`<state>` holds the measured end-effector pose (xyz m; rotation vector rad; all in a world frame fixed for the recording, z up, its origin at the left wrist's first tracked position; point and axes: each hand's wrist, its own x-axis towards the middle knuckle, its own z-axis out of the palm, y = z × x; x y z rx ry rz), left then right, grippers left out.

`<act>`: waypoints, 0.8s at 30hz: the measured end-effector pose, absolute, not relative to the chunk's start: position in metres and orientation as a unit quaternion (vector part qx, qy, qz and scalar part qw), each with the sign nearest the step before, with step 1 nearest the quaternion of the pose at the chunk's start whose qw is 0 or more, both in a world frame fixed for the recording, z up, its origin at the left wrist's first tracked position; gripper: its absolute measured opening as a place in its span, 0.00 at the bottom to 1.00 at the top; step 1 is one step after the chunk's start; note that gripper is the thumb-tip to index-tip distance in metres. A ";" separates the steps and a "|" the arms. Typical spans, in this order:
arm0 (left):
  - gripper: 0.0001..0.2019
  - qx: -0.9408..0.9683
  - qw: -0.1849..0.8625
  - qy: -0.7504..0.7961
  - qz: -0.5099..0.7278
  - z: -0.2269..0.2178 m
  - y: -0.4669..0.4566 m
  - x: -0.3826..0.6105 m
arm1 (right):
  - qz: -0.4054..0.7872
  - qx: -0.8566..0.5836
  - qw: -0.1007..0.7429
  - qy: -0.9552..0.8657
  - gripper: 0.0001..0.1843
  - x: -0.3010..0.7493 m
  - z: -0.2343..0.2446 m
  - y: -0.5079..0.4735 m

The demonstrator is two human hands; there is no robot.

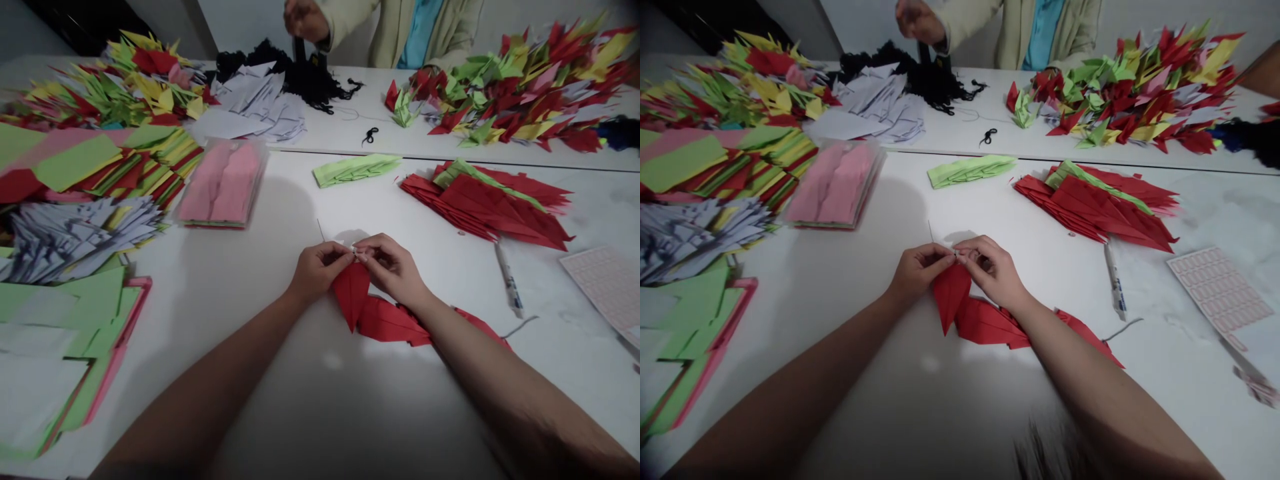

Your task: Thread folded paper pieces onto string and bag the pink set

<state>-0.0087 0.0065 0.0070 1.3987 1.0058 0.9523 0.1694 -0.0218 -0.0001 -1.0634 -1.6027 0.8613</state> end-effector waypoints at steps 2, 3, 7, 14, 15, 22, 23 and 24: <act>0.09 0.583 0.561 0.428 0.403 0.008 0.006 -0.008 | 0.313 -0.431 0.493 -0.688 0.09 0.169 0.002 -0.022; 0.09 0.579 0.564 0.430 0.402 0.008 0.006 -0.008 | 0.298 -0.431 0.492 -0.696 0.09 0.169 0.003 -0.023; 0.10 0.569 0.569 0.441 0.398 0.008 0.007 -0.009 | 0.266 -0.447 0.494 -0.697 0.09 0.167 0.001 -0.023; 0.12 0.571 0.562 0.452 0.393 0.009 0.007 -0.010 | 0.162 -0.445 0.477 -0.741 0.10 0.171 -0.003 -0.025; 0.12 0.574 0.558 0.454 0.391 0.009 0.007 -0.010 | 0.142 -0.439 0.468 -0.754 0.11 0.172 -0.004 -0.024; 0.11 0.622 0.497 0.467 0.385 0.006 0.004 -0.010 | 0.025 -0.446 0.366 -0.816 0.11 0.177 -0.004 -0.022; 0.11 0.631 0.484 0.470 0.383 0.005 0.003 -0.010 | 0.013 -0.447 0.353 -0.822 0.11 0.177 -0.003 -0.022; 0.11 0.638 0.470 0.474 0.383 0.004 0.003 -0.010 | 0.003 -0.448 0.341 -0.826 0.11 0.176 -0.003 -0.021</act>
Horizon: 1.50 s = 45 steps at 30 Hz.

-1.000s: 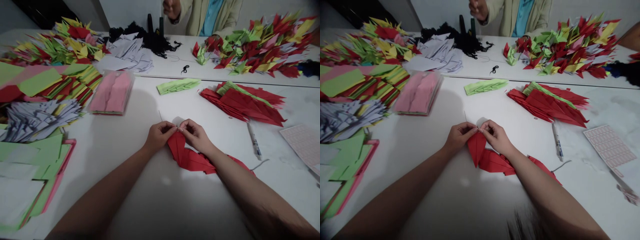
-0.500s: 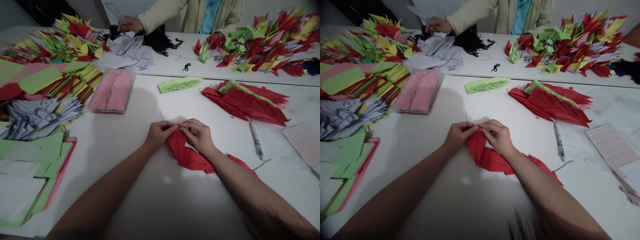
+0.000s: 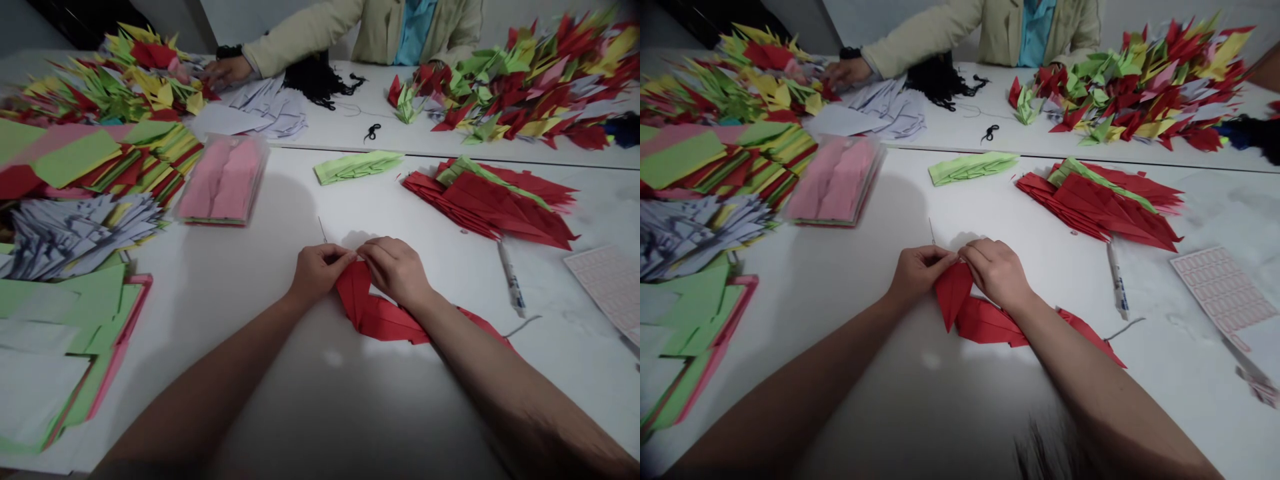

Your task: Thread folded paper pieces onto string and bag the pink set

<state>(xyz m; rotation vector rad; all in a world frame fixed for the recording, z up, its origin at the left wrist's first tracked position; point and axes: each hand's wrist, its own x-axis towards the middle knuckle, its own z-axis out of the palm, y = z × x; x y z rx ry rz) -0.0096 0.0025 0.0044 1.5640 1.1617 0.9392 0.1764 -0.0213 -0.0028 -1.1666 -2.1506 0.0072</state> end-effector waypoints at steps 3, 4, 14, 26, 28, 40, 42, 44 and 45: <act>0.09 0.656 0.433 0.484 0.384 0.004 0.000 -0.009 | -0.015 -0.451 0.306 -0.838 0.12 0.175 -0.002 -0.021; 0.09 0.661 0.422 0.486 0.385 0.004 -0.001 -0.008 | -0.014 -0.452 0.296 -0.841 0.12 0.174 -0.001 -0.020; 0.08 0.646 0.432 0.479 0.408 0.004 -0.001 -0.008 | 0.103 -0.472 0.326 -0.813 0.08 0.172 -0.002 -0.021; 0.08 0.637 0.403 0.501 0.426 0.004 -0.002 -0.008 | 0.120 -0.451 0.368 -0.804 0.05 0.171 0.001 -0.022; 0.07 0.633 0.408 0.500 0.428 0.004 -0.002 -0.008 | 0.120 -0.448 0.361 -0.809 0.06 0.171 0.002 -0.022; 0.06 0.664 0.378 0.497 0.412 0.005 -0.005 -0.007 | 0.100 -0.443 0.363 -0.814 0.05 0.172 0.002 -0.023; 0.06 0.673 0.364 0.496 0.411 0.005 -0.005 -0.007 | 0.092 -0.449 0.362 -0.812 0.05 0.173 0.001 -0.022; 0.06 0.678 0.356 0.494 0.412 0.006 -0.005 -0.006 | 0.086 -0.456 0.363 -0.808 0.05 0.173 0.000 -0.022; 0.06 0.679 0.354 0.493 0.413 0.006 -0.005 -0.006 | 0.084 -0.458 0.365 -0.806 0.04 0.174 -0.001 -0.022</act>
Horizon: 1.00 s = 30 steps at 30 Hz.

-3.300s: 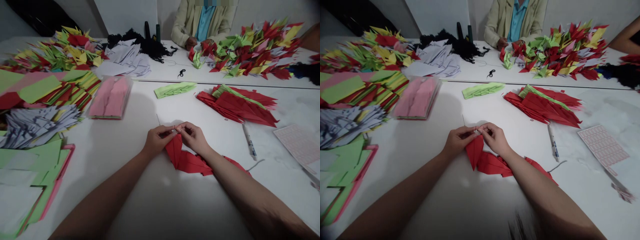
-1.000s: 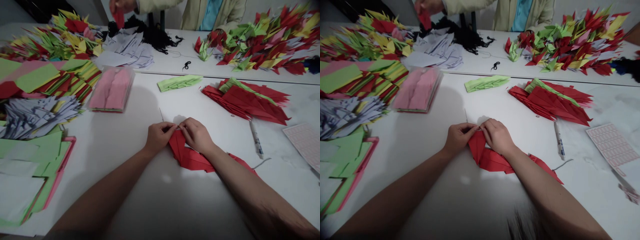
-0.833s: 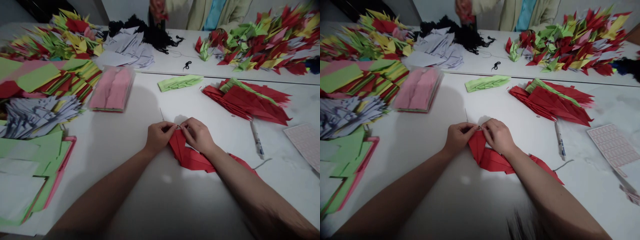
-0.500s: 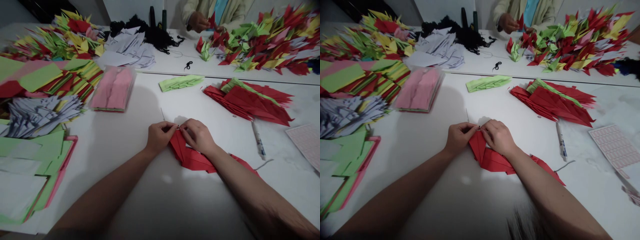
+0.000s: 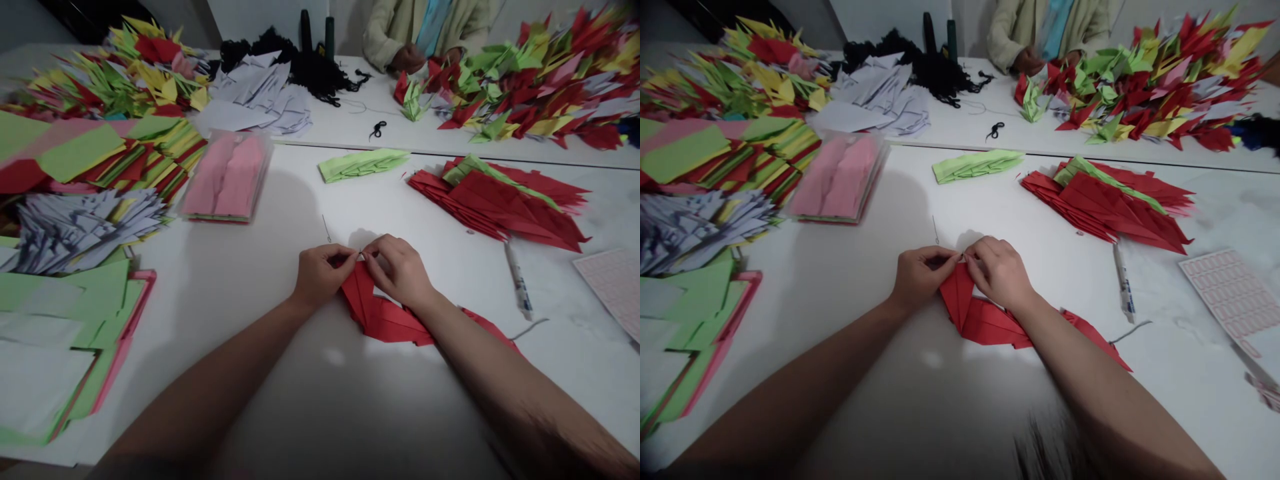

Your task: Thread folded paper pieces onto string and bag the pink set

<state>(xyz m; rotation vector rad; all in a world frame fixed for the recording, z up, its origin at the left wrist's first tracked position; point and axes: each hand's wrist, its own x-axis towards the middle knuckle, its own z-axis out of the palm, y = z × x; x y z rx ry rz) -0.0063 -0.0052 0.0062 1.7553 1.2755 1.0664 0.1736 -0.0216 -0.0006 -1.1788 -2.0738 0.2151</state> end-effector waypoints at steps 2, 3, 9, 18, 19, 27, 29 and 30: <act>0.05 0.678 0.357 0.492 0.413 0.007 -0.005 -0.006 | 0.081 -0.461 0.370 -0.803 0.04 0.174 -0.001 -0.021; 0.05 0.677 0.360 0.492 0.413 0.007 -0.005 -0.006 | 0.079 -0.461 0.373 -0.801 0.04 0.173 -0.002 -0.021; 0.05 0.667 0.380 0.491 0.412 0.008 -0.005 -0.006 | 0.084 -0.464 0.382 -0.795 0.03 0.173 -0.002 -0.021; 0.07 0.624 0.456 0.470 0.427 0.005 0.000 -0.006 | 0.120 -0.453 0.404 -0.786 0.03 0.173 -0.003 -0.021; 0.08 0.622 0.465 0.464 0.426 0.005 0.000 -0.006 | 0.128 -0.455 0.408 -0.782 0.03 0.173 -0.002 -0.022; 0.07 0.630 0.486 0.443 0.414 0.004 -0.001 -0.007 | 0.191 -0.479 0.461 -0.722 0.11 0.172 0.000 -0.021; 0.08 0.629 0.489 0.441 0.414 0.003 -0.001 -0.007 | 0.197 -0.472 0.467 -0.721 0.10 0.172 0.000 -0.021; 0.08 0.628 0.490 0.441 0.413 0.003 -0.001 -0.007 | 0.197 -0.468 0.468 -0.723 0.09 0.172 -0.001 -0.021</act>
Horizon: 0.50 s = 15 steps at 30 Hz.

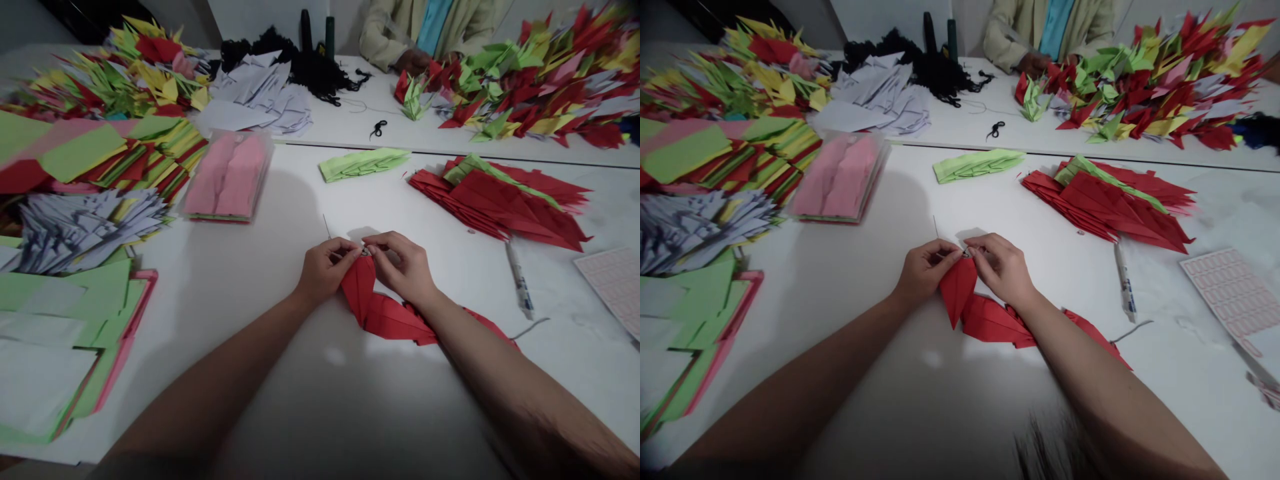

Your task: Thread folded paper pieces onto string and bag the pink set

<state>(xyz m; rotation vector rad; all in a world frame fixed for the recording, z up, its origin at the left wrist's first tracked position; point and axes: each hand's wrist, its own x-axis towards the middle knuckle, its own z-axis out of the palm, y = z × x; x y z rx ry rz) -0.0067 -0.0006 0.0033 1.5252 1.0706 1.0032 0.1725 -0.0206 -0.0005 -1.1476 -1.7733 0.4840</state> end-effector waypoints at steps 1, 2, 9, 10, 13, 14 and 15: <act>0.08 0.628 0.491 0.441 0.412 0.003 -0.001 -0.007 | 0.197 -0.464 0.468 -0.725 0.08 0.173 -0.001 -0.021; 0.08 0.628 0.491 0.442 0.412 0.003 -0.001 -0.007 | 0.195 -0.462 0.467 -0.728 0.07 0.173 0.000 -0.021; 0.08 0.632 0.488 0.446 0.405 0.004 0.000 -0.006 | 0.163 -0.465 0.458 -0.740 0.05 0.173 0.001 -0.023; 0.08 0.632 0.490 0.444 0.404 0.004 -0.001 -0.006 | 0.161 -0.467 0.460 -0.738 0.05 0.173 0.001 -0.023; 0.08 0.631 0.500 0.440 0.399 0.003 -0.001 -0.006 | 0.161 -0.478 0.475 -0.721 0.05 0.172 0.000 -0.022; 0.08 0.631 0.502 0.438 0.398 0.003 -0.001 -0.006 | 0.161 -0.481 0.480 -0.716 0.05 0.171 -0.001 -0.022; 0.08 0.632 0.502 0.438 0.397 0.002 -0.001 -0.007 | 0.161 -0.483 0.485 -0.711 0.05 0.171 -0.001 -0.022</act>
